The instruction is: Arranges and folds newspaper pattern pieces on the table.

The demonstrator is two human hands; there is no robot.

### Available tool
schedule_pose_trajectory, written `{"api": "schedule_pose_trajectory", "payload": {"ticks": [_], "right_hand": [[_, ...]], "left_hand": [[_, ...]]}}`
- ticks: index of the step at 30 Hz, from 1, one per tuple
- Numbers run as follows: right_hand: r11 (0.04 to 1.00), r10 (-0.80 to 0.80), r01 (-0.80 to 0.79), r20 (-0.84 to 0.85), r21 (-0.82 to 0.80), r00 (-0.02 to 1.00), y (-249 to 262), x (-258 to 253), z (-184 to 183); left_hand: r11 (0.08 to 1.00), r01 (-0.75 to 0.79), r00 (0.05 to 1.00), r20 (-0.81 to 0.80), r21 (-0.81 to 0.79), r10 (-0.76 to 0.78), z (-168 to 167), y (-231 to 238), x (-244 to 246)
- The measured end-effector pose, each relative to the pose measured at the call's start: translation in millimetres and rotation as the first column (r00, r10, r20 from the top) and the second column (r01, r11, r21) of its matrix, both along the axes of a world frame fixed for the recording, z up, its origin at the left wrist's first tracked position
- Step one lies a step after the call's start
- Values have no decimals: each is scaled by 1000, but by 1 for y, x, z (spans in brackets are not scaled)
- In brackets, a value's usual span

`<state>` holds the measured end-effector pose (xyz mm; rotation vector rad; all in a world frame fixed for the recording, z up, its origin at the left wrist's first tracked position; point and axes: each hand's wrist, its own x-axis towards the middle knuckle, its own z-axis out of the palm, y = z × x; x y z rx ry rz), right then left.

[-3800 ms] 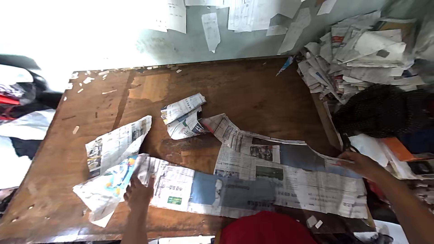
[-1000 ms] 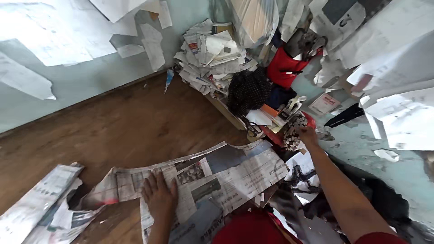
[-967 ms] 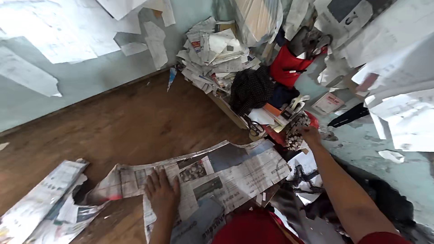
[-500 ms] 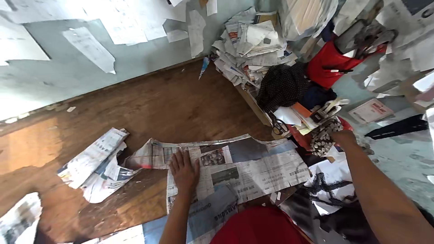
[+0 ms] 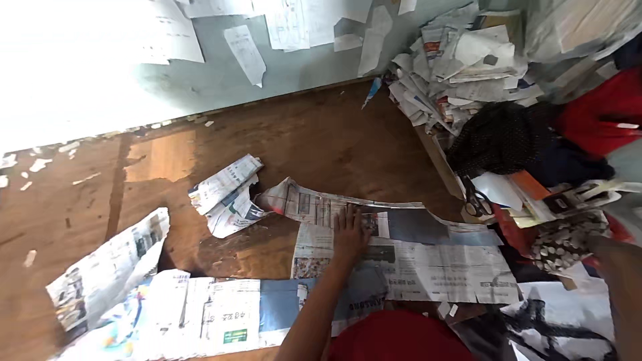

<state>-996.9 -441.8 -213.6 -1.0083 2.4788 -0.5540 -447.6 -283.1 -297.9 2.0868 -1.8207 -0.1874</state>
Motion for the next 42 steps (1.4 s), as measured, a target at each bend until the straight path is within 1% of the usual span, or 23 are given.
{"api": "schedule_pose_trajectory", "payload": {"ticks": [3, 8, 11, 13, 15, 16, 18, 20, 22, 23, 26, 27, 28, 31, 33, 36, 39, 42], "right_hand": [[986, -15, 24, 55, -163, 998, -2, -8, -2], [932, 5, 51, 155, -358, 988, 5, 7, 11], [902, 45, 77, 269, -424, 962, 14, 30, 18], [874, 89, 95, 348, -477, 933, 23, 49, 17], [864, 177, 56, 405, -500, 897, 32, 81, 25], [861, 235, 6, 406, -509, 883, 36, 101, 28], [864, 359, -150, 379, -480, 853, 42, 144, 32], [824, 522, -375, 312, -423, 794, 44, 187, 28], [734, 674, -584, 265, -348, 689, 44, 235, 23], [688, 726, -654, 263, -316, 636, 44, 261, 20], [558, 828, -782, 258, -279, 498, 43, 330, 9], [529, 847, -797, 245, -293, 472, 42, 348, 1], [519, 854, -795, 236, -314, 464, 42, 362, -7], [575, 818, -716, 277, -396, 504, 44, 390, -31], [595, 804, -699, 304, -397, 511, 48, 396, -41], [606, 794, -710, 327, -358, 513, 54, 393, -53], [597, 800, -726, 313, -342, 511, 55, 391, -55], [600, 797, -728, 317, -332, 513, 56, 391, -53]], "left_hand": [[1000, -15, 1000, 25, -16, 15, -2, 4, 3], [998, -57, 998, 13, -2, 57, 6, 5, 10], [993, -108, 993, 37, -50, 110, 5, 2, 18], [990, -133, 990, 43, -57, 135, 7, 2, 25], [988, -149, 988, 23, -29, 150, 11, 1, 31], [987, -158, 987, 15, -9, 158, 14, 1, 34], [984, -174, 984, 31, -31, 175, 13, 3, 40], [981, -188, 980, 51, -40, 190, 11, 3, 43], [979, -201, 977, 58, -36, 203, 10, 5, 46], [978, -204, 976, 64, -49, 207, 9, 5, 46], [983, -180, 981, 60, -48, 183, 11, 3, 43], [989, -146, 988, 44, -31, 147, 13, 1, 40], [995, -94, 995, 25, -19, 95, 16, -2, 36], [997, 80, 997, -17, -12, -80, 20, -11, 19], [990, 140, 990, -29, -4, -140, 16, -16, 11], [991, 116, 992, -54, 74, -112, 7, -16, 9], [995, 84, 995, -49, 55, -82, 1, -10, 18], [999, 33, 996, -80, 3, -33, 4, -5, 30]]}}
